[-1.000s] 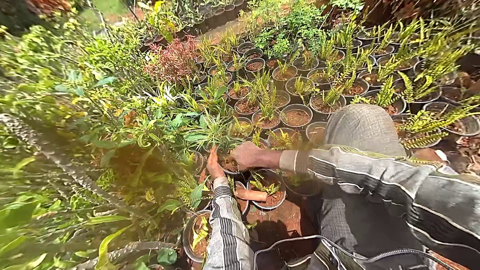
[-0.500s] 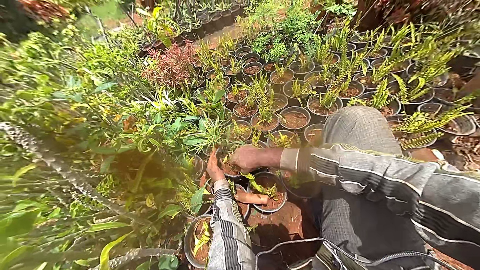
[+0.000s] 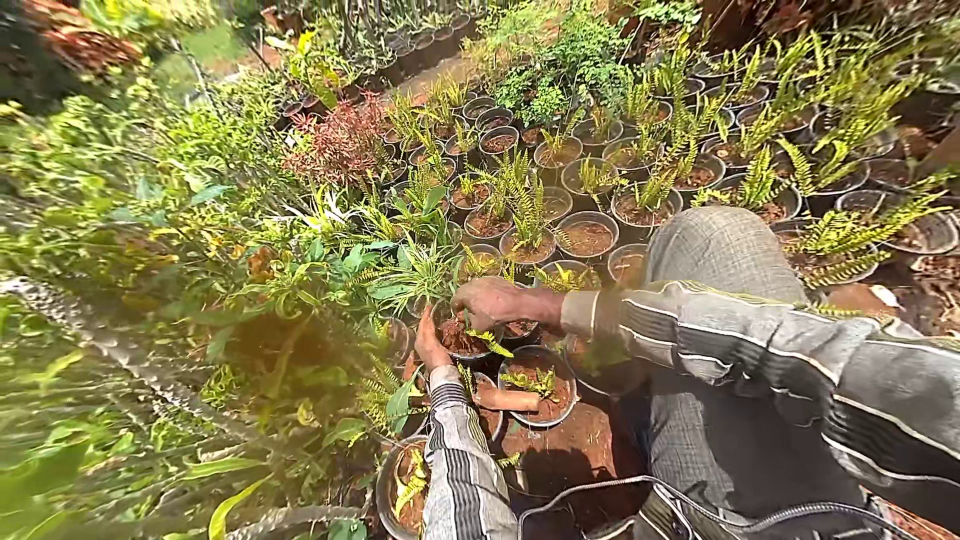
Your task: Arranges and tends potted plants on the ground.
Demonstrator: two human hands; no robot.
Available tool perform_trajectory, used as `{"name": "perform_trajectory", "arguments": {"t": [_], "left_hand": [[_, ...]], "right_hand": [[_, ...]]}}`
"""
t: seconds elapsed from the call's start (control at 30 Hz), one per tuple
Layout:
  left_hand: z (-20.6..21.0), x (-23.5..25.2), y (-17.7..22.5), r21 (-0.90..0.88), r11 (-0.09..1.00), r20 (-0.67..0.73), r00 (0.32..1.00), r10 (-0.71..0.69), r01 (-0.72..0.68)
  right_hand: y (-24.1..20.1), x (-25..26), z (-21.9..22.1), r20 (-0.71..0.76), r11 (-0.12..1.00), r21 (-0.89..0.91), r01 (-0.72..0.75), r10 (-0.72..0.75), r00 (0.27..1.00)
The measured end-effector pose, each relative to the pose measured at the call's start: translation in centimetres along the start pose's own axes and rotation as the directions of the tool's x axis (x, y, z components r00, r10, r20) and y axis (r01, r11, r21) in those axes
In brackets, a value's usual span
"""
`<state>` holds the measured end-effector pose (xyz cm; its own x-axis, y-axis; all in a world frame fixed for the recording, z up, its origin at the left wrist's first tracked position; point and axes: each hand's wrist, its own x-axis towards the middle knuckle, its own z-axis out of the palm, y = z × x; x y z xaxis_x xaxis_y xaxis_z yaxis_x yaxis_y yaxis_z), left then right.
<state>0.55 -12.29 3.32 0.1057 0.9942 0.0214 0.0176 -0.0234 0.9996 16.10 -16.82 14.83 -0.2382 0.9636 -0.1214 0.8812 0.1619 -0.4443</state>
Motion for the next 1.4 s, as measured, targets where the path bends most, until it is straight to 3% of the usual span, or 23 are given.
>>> {"name": "perform_trajectory", "arguments": {"t": [0.13, 0.27, 0.37, 0.43, 0.5, 0.6, 0.67, 0.73, 0.93, 1.1, 1.23, 1.4], "left_hand": [[0.1, 0.1, -0.5, 0.002, 1.000, -0.022, 1.000, 0.022, -0.022], [0.0, 0.3, -0.6, -0.022, 0.999, 0.013, 0.999, 0.030, -0.030], [0.1, 0.3, -0.6, -0.042, 0.999, -0.006, 1.000, 0.016, -0.016], [0.2, 0.3, -0.4, -0.047, 0.999, -0.027, 1.000, 0.004, -0.005], [0.2, 0.2, -0.3, -0.046, 0.999, -0.032, 0.999, 0.007, -0.009], [0.2, 0.2, -0.4, -0.055, 0.998, -0.026, 0.999, 0.019, -0.021], [0.3, 0.0, -0.2, -0.042, 0.999, -0.041, 0.999, 0.009, -0.011], [0.3, -0.1, 0.0, -0.022, 1.000, -0.036, 0.999, 0.005, -0.006], [0.2, -0.4, -0.1, -0.075, 0.997, 0.007, 1.000, 0.011, -0.010], [0.2, -0.3, 0.0, -0.079, 0.997, 0.016, 1.000, 0.001, 0.000], [0.2, -0.2, -0.1, -0.093, 0.996, 0.017, 1.000, -0.015, 0.016], [0.3, -0.2, 0.0, -0.095, 0.995, 0.018, 1.000, -0.013, 0.015]], "right_hand": [[2.2, 0.6, -2.6, -0.205, 0.922, 0.380, -0.075, 0.163, 0.965], [3.8, 0.9, -2.9, -0.221, 0.611, 0.786, -0.092, 0.417, 0.881], [3.7, 1.2, -2.0, -0.140, 0.397, 0.914, -0.081, 0.498, 0.856], [3.0, 1.5, -1.6, -0.158, 0.482, 0.866, -0.131, 0.513, 0.844], [2.1, 1.5, -1.5, -0.184, 0.688, 0.702, -0.184, 0.424, 0.887], [1.3, 2.0, -0.2, -0.241, 0.927, 0.370, -0.053, 0.151, 0.959], [0.9, 2.1, 0.8, -0.173, 0.992, 0.114, 0.050, -0.029, 0.984], [0.3, 2.4, 1.9, -0.089, 0.993, -0.075, 0.091, -0.097, 0.991], [1.5, 3.4, 5.1, -0.010, 0.954, -0.298, 0.034, -0.039, 0.999], [1.3, 3.5, 5.7, 0.005, 0.944, -0.318, -0.089, 0.095, 0.995], [0.0, 3.3, 6.1, -0.076, 0.932, -0.311, -0.187, 0.172, 0.982], [1.0, 4.0, 5.1, 0.032, 0.949, -0.254, -0.185, 0.200, 0.979]]}}
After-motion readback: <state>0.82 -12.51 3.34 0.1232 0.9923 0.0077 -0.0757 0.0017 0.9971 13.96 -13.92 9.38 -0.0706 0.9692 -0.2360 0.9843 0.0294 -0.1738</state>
